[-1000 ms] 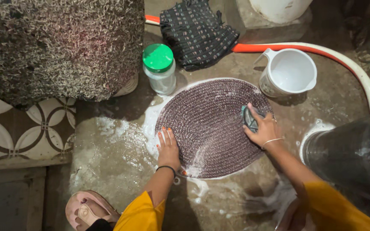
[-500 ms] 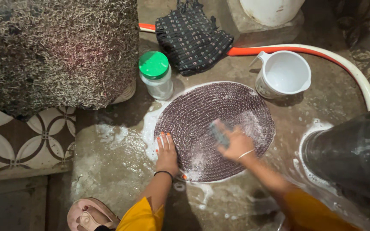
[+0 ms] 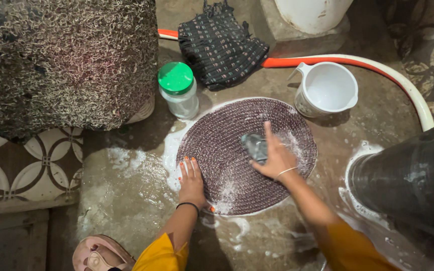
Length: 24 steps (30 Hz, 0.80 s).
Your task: The person washes a rug by hand on the floor, using a brush and soapy water, scrubbing different sections and rinsing with water from a pitcher.
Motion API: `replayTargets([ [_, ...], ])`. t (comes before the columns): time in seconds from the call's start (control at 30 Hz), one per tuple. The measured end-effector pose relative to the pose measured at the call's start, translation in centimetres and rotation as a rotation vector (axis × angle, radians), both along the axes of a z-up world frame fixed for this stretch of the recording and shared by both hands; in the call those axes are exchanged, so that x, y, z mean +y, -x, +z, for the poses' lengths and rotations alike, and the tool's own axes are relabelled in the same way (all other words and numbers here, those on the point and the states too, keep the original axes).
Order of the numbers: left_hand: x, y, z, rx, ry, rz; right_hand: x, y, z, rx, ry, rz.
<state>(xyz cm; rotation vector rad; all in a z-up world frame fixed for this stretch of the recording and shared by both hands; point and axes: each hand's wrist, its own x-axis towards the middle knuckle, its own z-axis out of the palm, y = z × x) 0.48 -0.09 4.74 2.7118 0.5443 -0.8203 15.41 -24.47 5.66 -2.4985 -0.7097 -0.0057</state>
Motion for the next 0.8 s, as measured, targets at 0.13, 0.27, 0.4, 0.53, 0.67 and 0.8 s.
replayTargets([
  [0.13,-0.1,0.0,-0.2,0.005,-0.007,-0.001,3.1,0.8,0.4,0.237,0.383,0.116],
  [0.27,-0.1,-0.1,-0.1,0.008,-0.012,-0.001,2.2,-2.4,-2.5,0.301,0.194,0.021],
  [0.4,0.0,-0.1,-0.1,-0.023,-0.004,0.007,-5.7,-9.8,-4.0,1.055,-1.218,-0.729],
  [0.53,0.1,0.0,-1.8,-0.017,-0.013,0.002,-12.2,-15.2,-5.8,1.124,-1.534,-0.863],
  [0.67,0.2,0.2,-3.3,-0.123,-0.043,0.01,-15.9,-20.1,-8.1,1.18,-1.592,-0.57],
  [0.8,0.0,0.1,-1.6,-0.122,-0.024,0.012,-13.1,-20.8,-5.6,1.013,-1.455,-0.743],
])
